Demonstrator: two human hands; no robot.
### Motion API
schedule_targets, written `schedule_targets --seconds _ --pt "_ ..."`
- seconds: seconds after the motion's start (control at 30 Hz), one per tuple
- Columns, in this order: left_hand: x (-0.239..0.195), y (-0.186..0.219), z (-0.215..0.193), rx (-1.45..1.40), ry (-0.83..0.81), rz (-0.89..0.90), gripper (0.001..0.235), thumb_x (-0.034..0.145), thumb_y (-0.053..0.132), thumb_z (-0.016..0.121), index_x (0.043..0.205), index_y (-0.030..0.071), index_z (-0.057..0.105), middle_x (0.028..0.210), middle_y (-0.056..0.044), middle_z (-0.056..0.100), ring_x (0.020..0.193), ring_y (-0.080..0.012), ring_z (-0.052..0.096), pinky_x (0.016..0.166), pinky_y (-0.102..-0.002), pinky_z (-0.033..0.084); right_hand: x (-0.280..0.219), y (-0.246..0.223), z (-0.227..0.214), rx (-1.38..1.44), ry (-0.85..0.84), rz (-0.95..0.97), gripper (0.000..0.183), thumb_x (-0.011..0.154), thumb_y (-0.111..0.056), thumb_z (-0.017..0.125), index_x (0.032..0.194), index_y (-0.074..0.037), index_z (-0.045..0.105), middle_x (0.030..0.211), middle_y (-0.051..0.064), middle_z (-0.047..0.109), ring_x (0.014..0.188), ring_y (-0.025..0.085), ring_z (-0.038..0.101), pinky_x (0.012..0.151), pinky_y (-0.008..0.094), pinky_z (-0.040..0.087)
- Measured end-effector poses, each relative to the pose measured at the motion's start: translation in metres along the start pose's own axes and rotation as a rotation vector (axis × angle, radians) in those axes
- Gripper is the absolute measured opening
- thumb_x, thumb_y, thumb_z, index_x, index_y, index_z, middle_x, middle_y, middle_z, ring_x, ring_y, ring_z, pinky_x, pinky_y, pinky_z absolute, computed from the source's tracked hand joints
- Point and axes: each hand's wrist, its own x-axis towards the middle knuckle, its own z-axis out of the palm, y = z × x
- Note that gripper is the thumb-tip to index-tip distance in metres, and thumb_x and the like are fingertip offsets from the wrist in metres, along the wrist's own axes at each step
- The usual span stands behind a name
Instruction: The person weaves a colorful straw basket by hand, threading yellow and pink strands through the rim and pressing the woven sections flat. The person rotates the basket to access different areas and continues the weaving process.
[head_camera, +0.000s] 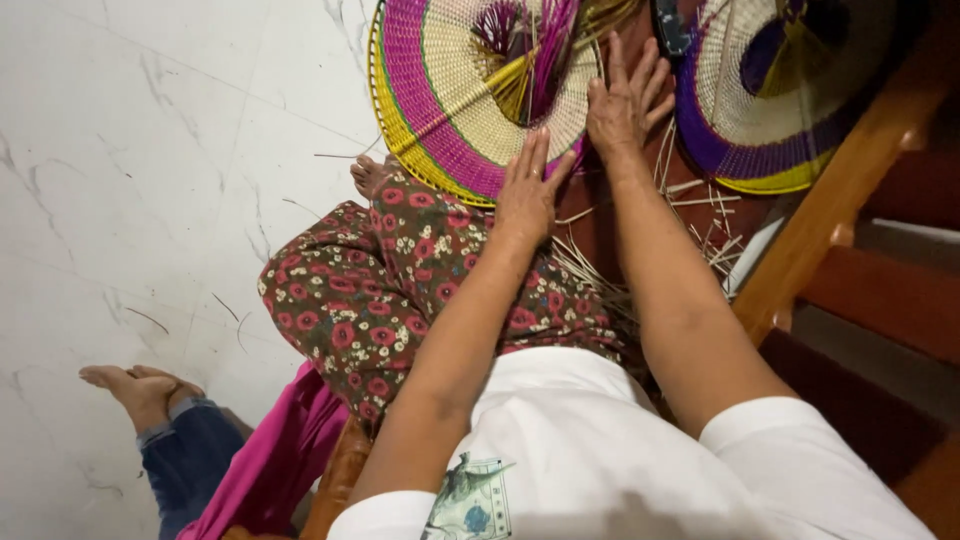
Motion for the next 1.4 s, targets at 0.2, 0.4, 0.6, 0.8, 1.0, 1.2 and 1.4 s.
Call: schedule_targets --seconds 0.2,0.4,0.6,0.8,1.0,1.2,1.4 --pt "-0.04 0.001 -0.036 0.049 -0.169 -0.128 0.075 0.097 0.015 0.044 0.166 0.023 0.015 0.174 -0.009 0.005 0.16 -0.0285 0.005 0.125 -0.056 0.008 0.03 0.026 0.007 0.02 0.164 -0.08 0.067 0.106 -0.041 0.069 0.163 -0.029 0.035 0.169 0.011 0.026 0.154 0.042 0.024 0.121 0.062 0.017" --pt "-0.048 0.012 -0.06 0.071 -0.516 -0.117 0.088 0.106 0.018 0.05 0.165 0.019 -0.015 0.168 -0.013 -0.027 0.154 -0.032 -0.022 0.126 -0.056 -0.004 -0.068 0.0 -0.018 0.058 -0.005 -0.011 0.102 0.102 -0.05 0.074 0.166 -0.019 0.0 0.176 0.01 -0.001 0.162 0.027 -0.003 0.129 0.059 -0.004" --pt "-0.04 0.015 -0.033 0.014 -0.347 -0.109 0.08 0.101 0.023 0.053 0.169 0.021 0.009 0.173 -0.02 -0.007 0.16 -0.0401 -0.008 0.124 -0.067 0.006 -0.098 0.023 0.02 0.174 0.058 -0.059 0.118 0.092 -0.061 0.084 0.169 -0.012 0.01 0.174 0.024 0.006 0.161 0.042 -0.002 0.124 0.067 -0.006" --pt "-0.032 0.018 -0.062 0.112 -0.527 -0.132 0.095 0.097 0.002 0.051 0.167 0.02 -0.011 0.168 -0.016 -0.027 0.156 -0.0341 -0.021 0.126 -0.057 0.003 -0.054 0.023 0.018 0.083 0.06 0.0 0.12 0.085 -0.093 0.048 0.169 -0.021 0.001 0.177 0.012 -0.003 0.162 0.029 -0.009 0.123 0.067 -0.014" --pt "-0.036 0.017 -0.067 0.15 -0.501 -0.096 0.095 0.096 0.003 0.052 0.167 0.02 -0.009 0.168 -0.017 -0.024 0.157 -0.0348 -0.018 0.126 -0.056 0.007 -0.033 0.008 0.0 0.107 0.071 0.063 0.102 0.098 -0.059 0.072 0.168 -0.024 0.007 0.177 0.012 0.001 0.162 0.028 -0.005 0.123 0.066 -0.013" --pt "-0.029 -0.004 -0.021 0.036 -0.162 -0.069 0.073 0.099 0.008 0.046 0.165 0.024 0.02 0.173 -0.012 0.007 0.159 -0.0297 0.006 0.124 -0.05 0.016 -0.045 -0.024 -0.017 0.102 0.078 0.093 0.096 0.104 -0.037 0.079 0.167 -0.019 0.009 0.175 0.017 0.005 0.162 0.033 0.0 0.125 0.061 -0.006" --pt "-0.037 0.006 -0.051 0.133 -0.484 -0.112 0.056 0.109 0.025 0.039 0.163 0.032 0.026 0.168 -0.022 -0.02 0.154 -0.0411 -0.021 0.125 -0.063 -0.004 -0.073 -0.023 0.022 -0.059 -0.077 0.03 0.151 0.067 -0.107 0.054 0.166 -0.012 -0.012 0.173 0.018 -0.015 0.161 0.032 -0.015 0.125 0.064 -0.014"
